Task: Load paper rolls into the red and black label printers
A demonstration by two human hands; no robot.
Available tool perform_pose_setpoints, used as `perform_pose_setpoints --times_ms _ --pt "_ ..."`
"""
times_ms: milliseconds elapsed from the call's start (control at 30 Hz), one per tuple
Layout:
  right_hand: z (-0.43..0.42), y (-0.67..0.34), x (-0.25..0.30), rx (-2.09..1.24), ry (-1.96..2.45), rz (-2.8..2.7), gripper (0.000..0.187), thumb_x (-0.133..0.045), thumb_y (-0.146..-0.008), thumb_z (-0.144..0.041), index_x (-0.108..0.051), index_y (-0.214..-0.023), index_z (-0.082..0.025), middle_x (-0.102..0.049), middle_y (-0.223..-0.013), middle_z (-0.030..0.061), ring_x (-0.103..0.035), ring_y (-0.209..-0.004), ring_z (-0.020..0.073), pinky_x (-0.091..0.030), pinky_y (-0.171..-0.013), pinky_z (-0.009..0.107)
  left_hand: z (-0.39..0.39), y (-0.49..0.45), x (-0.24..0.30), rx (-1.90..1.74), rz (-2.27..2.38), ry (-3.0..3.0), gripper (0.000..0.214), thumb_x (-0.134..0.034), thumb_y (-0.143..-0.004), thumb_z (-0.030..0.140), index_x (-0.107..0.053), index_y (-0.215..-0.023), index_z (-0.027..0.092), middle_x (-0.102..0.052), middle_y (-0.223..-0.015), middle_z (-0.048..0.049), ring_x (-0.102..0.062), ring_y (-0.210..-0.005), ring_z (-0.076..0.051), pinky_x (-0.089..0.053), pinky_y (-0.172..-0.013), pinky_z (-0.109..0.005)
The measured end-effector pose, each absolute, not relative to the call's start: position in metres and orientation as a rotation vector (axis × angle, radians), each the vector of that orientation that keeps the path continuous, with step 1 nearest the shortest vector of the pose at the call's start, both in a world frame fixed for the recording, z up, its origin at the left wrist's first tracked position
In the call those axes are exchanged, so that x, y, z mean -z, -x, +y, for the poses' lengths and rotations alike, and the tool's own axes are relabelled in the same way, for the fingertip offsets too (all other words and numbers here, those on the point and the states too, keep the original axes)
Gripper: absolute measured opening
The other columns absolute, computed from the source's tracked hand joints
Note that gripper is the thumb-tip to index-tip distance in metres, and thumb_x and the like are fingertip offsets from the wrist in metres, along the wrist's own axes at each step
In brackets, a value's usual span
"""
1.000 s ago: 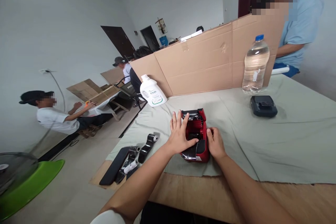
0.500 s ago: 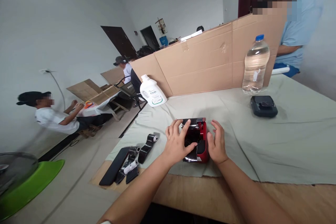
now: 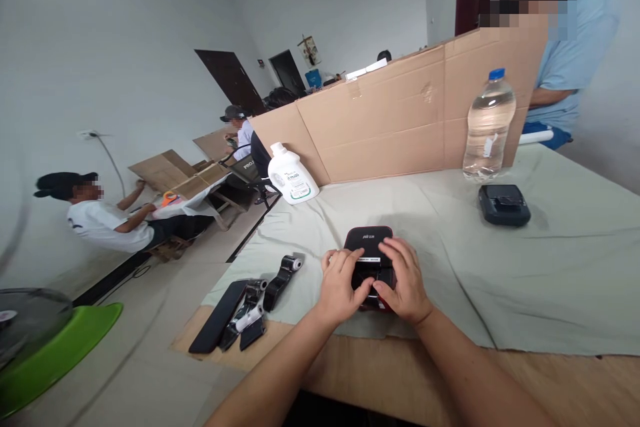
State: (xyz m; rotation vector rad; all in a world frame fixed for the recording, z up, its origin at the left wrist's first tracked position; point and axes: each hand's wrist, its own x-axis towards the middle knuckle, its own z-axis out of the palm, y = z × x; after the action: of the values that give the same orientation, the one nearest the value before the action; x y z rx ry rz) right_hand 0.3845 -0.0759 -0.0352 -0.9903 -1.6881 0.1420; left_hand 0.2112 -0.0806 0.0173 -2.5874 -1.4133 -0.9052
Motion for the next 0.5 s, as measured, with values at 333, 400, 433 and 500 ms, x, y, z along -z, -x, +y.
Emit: perform_pose_setpoints --times_ms 333,400,433,500 --pt "-0.077 -0.382 0.032 -0.090 0.999 -1.753 0.027 -0.045 -0.085 -0.034 -0.065 -0.098 -0.023 -0.067 -0.106 0.0085 -0.055 -0.112 0.0292 -0.039 -0.096 0.050 -0.077 -0.206 0.003 1.395 -1.173 2.563 0.035 -0.033 -0.091 0.035 -0.057 -0.107 0.016 -0.063 -0.096 -0.0142 -0.058 -0.095 -0.026 -0.047 -0.084 -0.043" --pt "-0.077 -0.381 0.030 -0.048 0.992 -1.746 0.025 -0.044 -0.085 -0.032 -0.065 -0.095 -0.022 -0.068 -0.102 0.0083 -0.057 -0.108 0.0282 -0.040 -0.093 0.049 -0.076 -0.207 0.004 1.428 -1.147 2.538 0.034 -0.031 -0.092 0.034 -0.057 -0.105 0.016 -0.063 -0.095 -0.0138 -0.058 -0.092 -0.025 -0.047 -0.082 -0.042" --pt "-0.077 -0.381 0.030 -0.028 0.981 -1.742 0.024 -0.044 -0.085 -0.030 -0.065 -0.094 -0.021 -0.068 -0.101 0.0084 -0.057 -0.107 0.0276 -0.040 -0.092 0.048 -0.075 -0.207 0.004 1.441 -1.128 2.529 0.034 -0.031 -0.092 0.034 -0.057 -0.104 0.016 -0.063 -0.093 -0.0135 -0.058 -0.091 -0.025 -0.048 -0.081 -0.042" --pt "-0.076 -0.381 0.031 -0.001 0.952 -1.737 0.023 -0.044 -0.085 -0.027 -0.064 -0.095 -0.020 -0.067 -0.101 0.0087 -0.057 -0.106 0.0268 -0.041 -0.090 0.047 -0.075 -0.207 0.005 1.470 -1.098 2.523 0.031 -0.032 -0.092 0.033 -0.057 -0.102 0.016 -0.063 -0.091 -0.0128 -0.058 -0.089 -0.025 -0.048 -0.079 -0.042"
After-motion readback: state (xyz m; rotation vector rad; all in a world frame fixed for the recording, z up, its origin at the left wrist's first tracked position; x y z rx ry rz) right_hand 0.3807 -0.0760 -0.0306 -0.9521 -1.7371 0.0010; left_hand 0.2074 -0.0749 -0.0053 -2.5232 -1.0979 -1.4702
